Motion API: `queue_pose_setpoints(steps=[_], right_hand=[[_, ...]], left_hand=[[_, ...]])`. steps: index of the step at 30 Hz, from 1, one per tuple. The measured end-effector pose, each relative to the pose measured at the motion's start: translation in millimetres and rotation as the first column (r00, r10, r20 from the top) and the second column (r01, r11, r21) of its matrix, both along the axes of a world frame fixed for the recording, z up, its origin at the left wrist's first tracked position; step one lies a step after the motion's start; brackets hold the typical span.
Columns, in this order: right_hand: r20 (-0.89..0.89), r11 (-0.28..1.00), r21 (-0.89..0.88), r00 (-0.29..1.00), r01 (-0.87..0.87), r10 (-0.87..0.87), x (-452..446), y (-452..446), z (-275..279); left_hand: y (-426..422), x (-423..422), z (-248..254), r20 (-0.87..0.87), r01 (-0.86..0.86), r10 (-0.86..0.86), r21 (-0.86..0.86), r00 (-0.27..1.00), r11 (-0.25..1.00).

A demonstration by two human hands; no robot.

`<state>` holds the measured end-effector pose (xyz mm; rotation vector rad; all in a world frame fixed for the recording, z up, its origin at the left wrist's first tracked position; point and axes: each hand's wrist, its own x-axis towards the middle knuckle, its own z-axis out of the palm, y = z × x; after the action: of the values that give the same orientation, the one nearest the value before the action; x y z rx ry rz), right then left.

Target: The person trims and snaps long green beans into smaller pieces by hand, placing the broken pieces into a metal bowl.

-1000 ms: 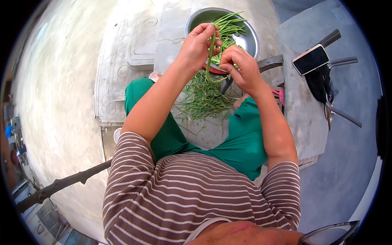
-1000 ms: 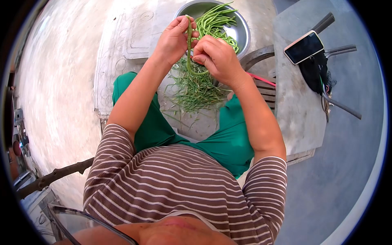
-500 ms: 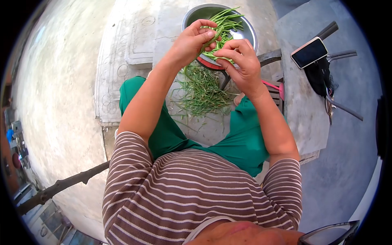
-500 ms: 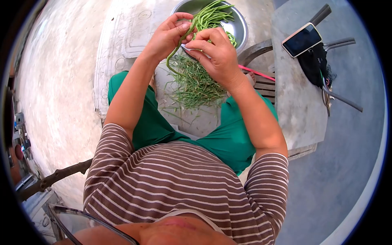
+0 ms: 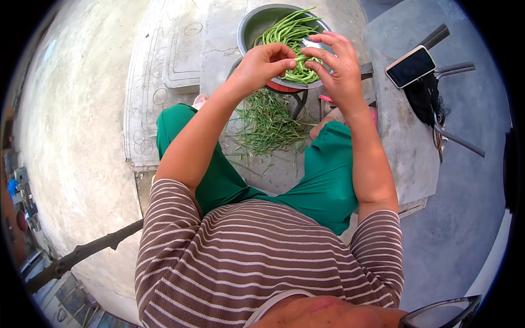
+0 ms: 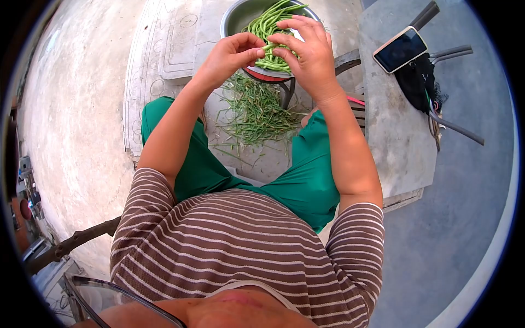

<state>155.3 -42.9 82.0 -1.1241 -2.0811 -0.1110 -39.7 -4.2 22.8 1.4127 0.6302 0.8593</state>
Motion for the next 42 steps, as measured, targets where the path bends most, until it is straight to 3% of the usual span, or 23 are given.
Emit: queue_pose_setpoints(steps=[1, 2, 4, 7, 11, 13, 17, 19, 20, 22, 26, 28, 31, 32, 33, 35, 36, 37, 39, 42], right_hand=[[0.16, 0.993, 0.12, 0.987, 0.001, -0.02, -1.4, 0.5, 1.2], [0.159, 0.993, 0.119, 0.987, 0.002, -0.021, -2.3, 1.2, -0.4], [0.202, 0.992, 0.119, 0.977, 0.044, -0.068, -3.5, 2.8, -5.0], [0.225, 0.994, 0.097, 0.971, 0.059, -0.079, -5.0, 3.6, -10.8], [0.039, 0.999, -0.008, 0.998, 0.043, -0.043, -8.9, 5.0, -18.6], [-0.356, 0.966, -0.245, 0.934, -0.077, -0.016, -12.9, 4.6, -20.6], [-0.565, 0.903, -0.406, 0.816, -0.142, -0.126, -17.2, 3.3, -27.0], [-0.729, 0.843, -0.449, 0.667, -0.296, -0.154, -18.5, 5.0, -30.0], [-0.73, 0.844, -0.448, 0.666, -0.296, -0.154, -19.8, 4.6, -31.0], [-0.849, 0.793, -0.447, 0.475, -0.414, -0.231, -26.8, 2.3, -29.7], [-0.901, 0.792, -0.398, 0.359, -0.463, -0.242, -30.3, 7.9, -29.9], [-0.969, 0.87, -0.215, 0.211, -0.443, -0.132, -29.7, 12.7, -17.7], [-0.985, 0.919, -0.081, 0.174, -0.386, -0.014, -6.5, 27.0, -10.1], [-0.945, 0.928, -0.161, 0.325, -0.335, -0.047, 2.4, 32.4, -8.9], [-0.945, 0.929, -0.161, 0.323, -0.332, -0.048, 2.6, 32.6, -7.3], [-0.698, 0.901, -0.433, 0.64, -0.02, -0.321, 2.7, 33.0, -4.8], [-0.747, 0.893, -0.429, 0.608, -0.133, -0.268, 3.4, 32.0, -6.0], [-0.747, 0.893, -0.43, 0.608, -0.133, -0.269, 3.9, 31.2, -7.4], [-0.515, 0.957, -0.258, 0.857, -0.134, -0.019, 3.5, 30.0, -9.3], [-0.392, 0.964, -0.246, 0.92, -0.104, -0.001, -0.4, 25.0, -13.6]], left_hand=[[-1.1, 1.6, -0.2, -0.008, -0.05, 0.05, 0.029, 0.999, 0.998], [-1.7, 2.9, -0.2, -0.009, -0.049, 0.049, 0.028, 0.999, 0.998], [-3.3, 5.9, 0.4, -0.125, -0.164, 0.189, 0.186, 0.974, 0.969], [-9.7, 12.1, 2.2, -0.114, -0.267, 0.319, 0.33, 0.941, 0.905], [-11.5, 16.5, 2.4, -0.062, -0.316, 0.354, 0.322, 0.933, 0.892], [-10.4, 17.7, -0.5, 0.043, -0.323, 0.321, 0.2, 0.946, 0.925], [-11.6, 22.1, -1.2, 0.136, -0.337, 0.322, 0.102, 0.937, 0.936], [-13.5, 23.7, 0.4, 0.241, -0.312, 0.314, -0.047, 0.918, 0.949], [-13.3, 24.8, -0.4, 0.241, -0.311, 0.313, -0.046, 0.919, 0.949], [-13.4, 27.2, -2.1, 0.338, -0.266, 0.307, -0.164, 0.89, 0.95], [-13.5, 30.3, 0.2, 0.454, -0.165, 0.306, -0.323, 0.837, 0.932], [-13.1, 30.6, 0.1, 0.537, -0.023, 0.264, -0.413, 0.801, 0.911], [-9.0, 30.2, -6.5, 0.553, 0.033, 0.261, -0.465, 0.792, 0.885], [-8.7, 29.9, -7.1, 0.551, 0.033, 0.261, -0.465, 0.793, 0.884], [-8.4, 29.7, -7.1, 0.542, 0.05, 0.272, -0.506, 0.795, 0.861], [-7.6, 29.4, -6.9, 0.533, 0.069, 0.281, -0.544, 0.798, 0.836], [-7.6, 28.9, -7.1, 0.538, 0.085, 0.274, -0.549, 0.797, 0.832], [-7.8, 28.4, -7.5, 0.543, 0.1, 0.267, -0.553, 0.796, 0.827], [-6.1, 27.5, -9.2, 0.552, 0.108, 0.251, -0.537, 0.795, 0.837], [-5.4, 27.0, -8.3, 0.546, 0.103, 0.234, -0.516, 0.805, 0.85]])
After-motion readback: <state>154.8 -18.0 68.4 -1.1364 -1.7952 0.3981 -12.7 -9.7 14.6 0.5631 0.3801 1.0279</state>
